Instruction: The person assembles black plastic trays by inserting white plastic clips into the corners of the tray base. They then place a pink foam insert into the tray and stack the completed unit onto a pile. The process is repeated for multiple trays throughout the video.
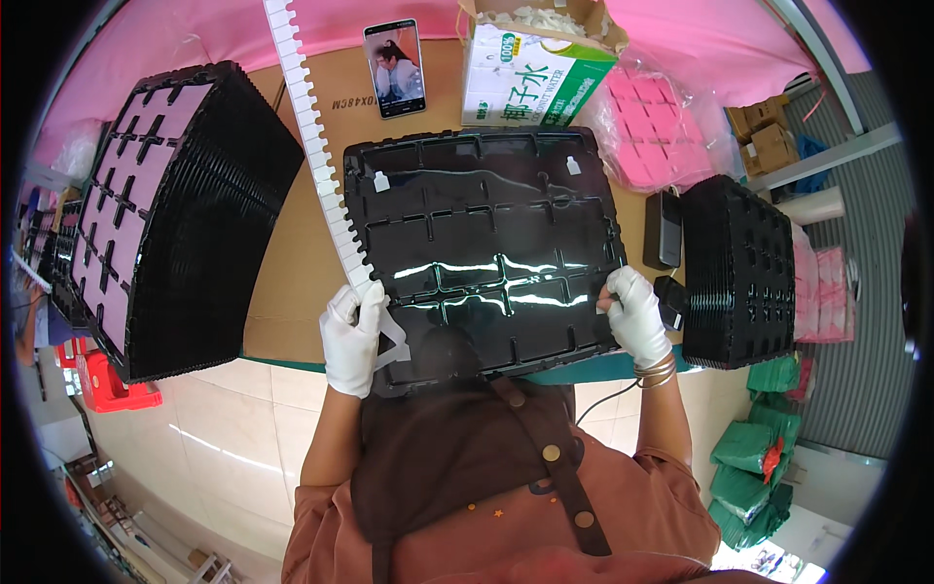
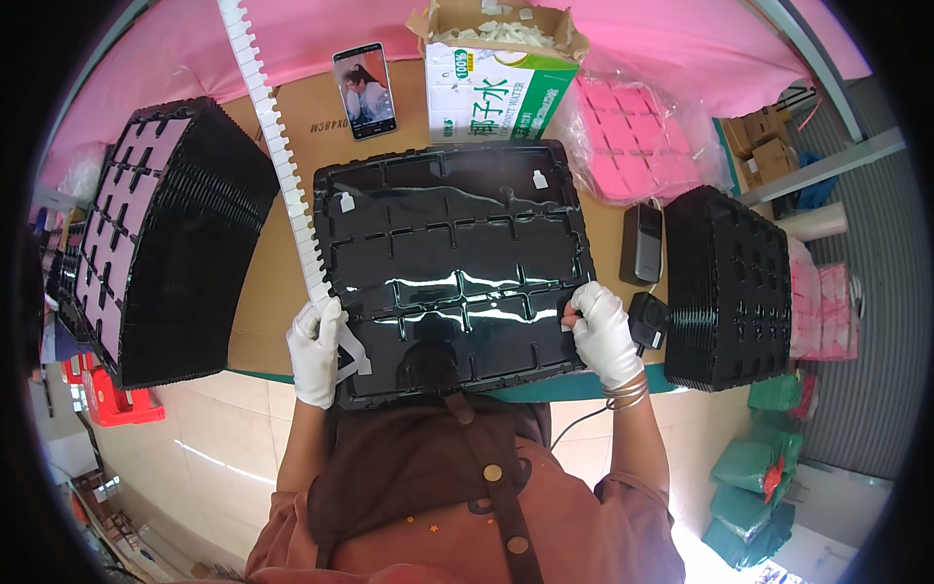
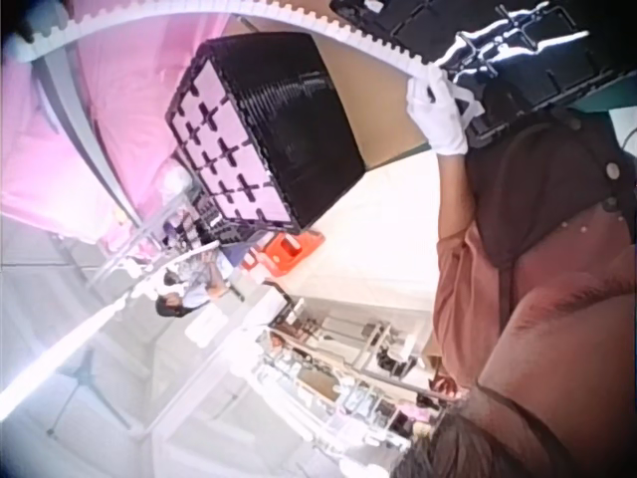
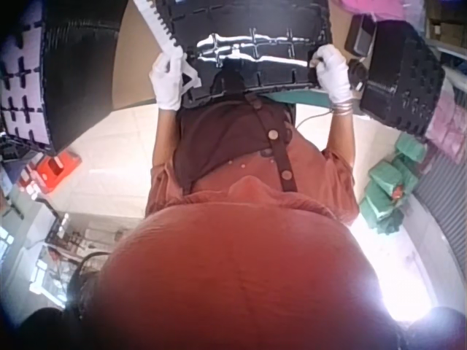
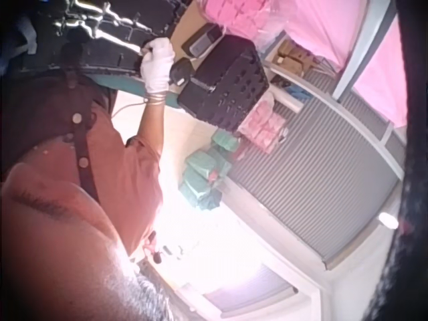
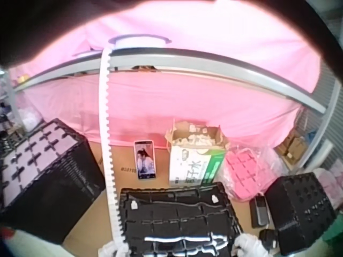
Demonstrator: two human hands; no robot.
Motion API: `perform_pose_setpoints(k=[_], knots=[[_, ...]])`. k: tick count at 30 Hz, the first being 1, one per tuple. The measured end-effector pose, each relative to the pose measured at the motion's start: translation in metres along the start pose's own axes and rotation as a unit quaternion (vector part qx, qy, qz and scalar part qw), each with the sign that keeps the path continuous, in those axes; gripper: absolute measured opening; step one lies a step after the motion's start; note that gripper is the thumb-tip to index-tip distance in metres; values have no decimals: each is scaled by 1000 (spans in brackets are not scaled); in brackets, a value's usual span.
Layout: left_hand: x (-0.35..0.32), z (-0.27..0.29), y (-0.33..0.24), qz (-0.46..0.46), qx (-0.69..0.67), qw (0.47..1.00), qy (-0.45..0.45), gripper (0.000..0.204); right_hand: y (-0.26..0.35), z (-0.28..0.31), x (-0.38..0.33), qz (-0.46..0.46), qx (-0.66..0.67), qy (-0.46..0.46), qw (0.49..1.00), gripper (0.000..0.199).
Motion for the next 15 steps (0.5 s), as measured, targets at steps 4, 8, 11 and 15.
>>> perform_pose_setpoints(k=[4, 8, 11, 15], knots=[[0, 0, 5, 6, -7, 1000, 3, 20, 0, -6, -2, -30, -3, -24, 999, 21], [0, 0, 4, -2, -5, 1000, 0, 19, 1, -10, -3, -68, -14, -28, 997, 20], [-1, 1, 14, 34, -10, 999, -2, 18, -2, -11, -2, -74, -27, -11, 997, 20], [0, 1, 5, 5, 7, 1000, 14, 20, 2, -7, 1, -106, -22, 16, 994, 20]])
Point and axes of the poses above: each hand's wrist, its own x-axis towards the middle knuckle, its own z-axis out of the back of the hand, y = z × x, the point moved 4 cm from there along x, towards the middle knuckle, and after that the axes turned 11 degrees about -y, right-handed, at the moved point
